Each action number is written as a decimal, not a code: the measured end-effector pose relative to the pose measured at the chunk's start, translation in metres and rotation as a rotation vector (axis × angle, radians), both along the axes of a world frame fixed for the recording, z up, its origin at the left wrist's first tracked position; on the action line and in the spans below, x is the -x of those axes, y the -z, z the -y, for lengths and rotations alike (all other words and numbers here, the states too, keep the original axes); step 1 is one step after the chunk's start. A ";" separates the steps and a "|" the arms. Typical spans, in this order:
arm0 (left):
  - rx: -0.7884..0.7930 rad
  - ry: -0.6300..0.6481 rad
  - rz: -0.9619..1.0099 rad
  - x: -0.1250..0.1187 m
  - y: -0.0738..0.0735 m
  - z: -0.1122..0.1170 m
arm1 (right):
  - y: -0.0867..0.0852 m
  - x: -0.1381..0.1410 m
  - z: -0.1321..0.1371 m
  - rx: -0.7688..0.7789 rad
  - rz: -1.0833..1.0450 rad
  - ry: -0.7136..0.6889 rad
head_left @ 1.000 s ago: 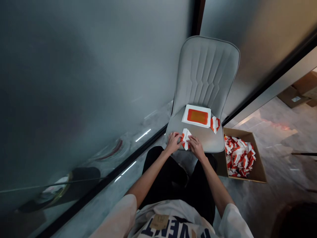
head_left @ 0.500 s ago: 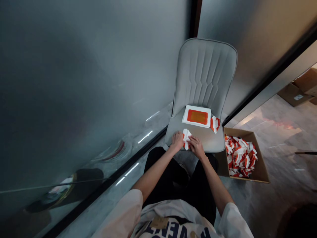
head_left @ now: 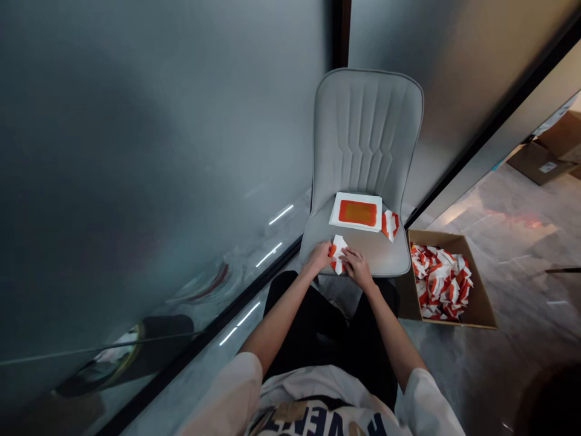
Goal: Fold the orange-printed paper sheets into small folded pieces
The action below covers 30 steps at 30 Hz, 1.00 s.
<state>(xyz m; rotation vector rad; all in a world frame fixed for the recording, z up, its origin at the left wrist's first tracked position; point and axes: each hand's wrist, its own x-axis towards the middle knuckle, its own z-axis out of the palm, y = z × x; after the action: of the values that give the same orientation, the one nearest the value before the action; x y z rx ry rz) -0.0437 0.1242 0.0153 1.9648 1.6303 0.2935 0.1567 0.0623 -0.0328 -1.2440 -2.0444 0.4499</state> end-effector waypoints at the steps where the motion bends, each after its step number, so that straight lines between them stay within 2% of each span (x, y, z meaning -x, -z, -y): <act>1: -0.020 0.013 0.034 0.003 0.001 0.002 | 0.000 0.000 0.000 0.002 0.000 0.002; 9: -0.213 -0.014 0.219 0.007 0.018 0.020 | -0.002 0.000 0.000 0.022 -0.002 0.002; 14: -0.320 0.013 0.231 0.002 0.024 0.020 | -0.002 0.000 0.000 0.025 -0.006 0.006; 19: -0.337 -0.018 0.197 -0.006 0.023 0.010 | -0.001 0.000 0.000 0.040 -0.010 0.010; 25: -0.284 -0.109 0.154 -0.016 0.019 -0.012 | -0.003 -0.001 0.000 0.040 -0.018 0.002; 30: -0.257 -0.033 0.143 -0.015 0.011 -0.026 | -0.002 -0.002 -0.001 0.042 -0.022 0.009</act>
<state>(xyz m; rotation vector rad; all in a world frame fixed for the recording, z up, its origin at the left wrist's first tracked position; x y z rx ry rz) -0.0290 0.1506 0.0047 2.0499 1.5986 0.6704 0.1583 0.0635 -0.0310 -1.2671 -2.0191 0.5026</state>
